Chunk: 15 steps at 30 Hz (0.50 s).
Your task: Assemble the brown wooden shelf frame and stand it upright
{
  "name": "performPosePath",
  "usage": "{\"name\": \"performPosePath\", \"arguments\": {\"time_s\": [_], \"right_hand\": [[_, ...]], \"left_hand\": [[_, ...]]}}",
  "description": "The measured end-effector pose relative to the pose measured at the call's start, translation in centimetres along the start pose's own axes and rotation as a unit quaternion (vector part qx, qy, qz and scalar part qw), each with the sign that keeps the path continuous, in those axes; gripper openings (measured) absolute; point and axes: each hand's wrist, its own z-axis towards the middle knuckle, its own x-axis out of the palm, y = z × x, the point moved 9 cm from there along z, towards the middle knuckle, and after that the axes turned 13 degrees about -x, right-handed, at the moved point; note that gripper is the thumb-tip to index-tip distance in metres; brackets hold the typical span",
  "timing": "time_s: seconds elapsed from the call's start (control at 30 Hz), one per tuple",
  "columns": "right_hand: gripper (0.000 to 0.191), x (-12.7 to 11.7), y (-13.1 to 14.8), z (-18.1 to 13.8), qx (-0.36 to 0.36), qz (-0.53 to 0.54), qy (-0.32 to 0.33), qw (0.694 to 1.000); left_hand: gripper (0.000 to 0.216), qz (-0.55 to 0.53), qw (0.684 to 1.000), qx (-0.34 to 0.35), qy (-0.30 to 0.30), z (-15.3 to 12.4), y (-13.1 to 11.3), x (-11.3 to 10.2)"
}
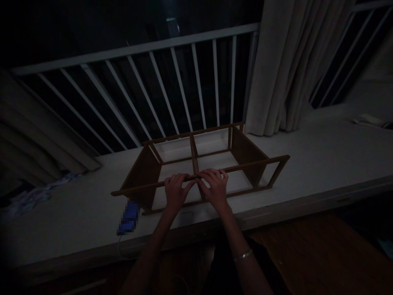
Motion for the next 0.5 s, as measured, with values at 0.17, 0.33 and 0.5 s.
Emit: {"name": "performPosePath", "arguments": {"time_s": [0.17,0.33,0.5], "right_hand": [[0.019,0.12,0.1,-0.08,0.003,-0.01,0.001,1.0],[0.02,-0.04,0.32,-0.17,-0.002,-0.012,0.016,1.0],[0.025,-0.26,0.71,-0.26,-0.026,-0.013,0.036,0.999]], "left_hand": [[0.047,-0.009,1.0,-0.002,-0.003,-0.15,-0.28,-0.58],[0.048,0.006,1.0,0.005,0.001,-0.25,-0.45,-0.67],[0.044,0.011,1.0,0.004,0.015,-0.38,-0.62,-0.7]]}}
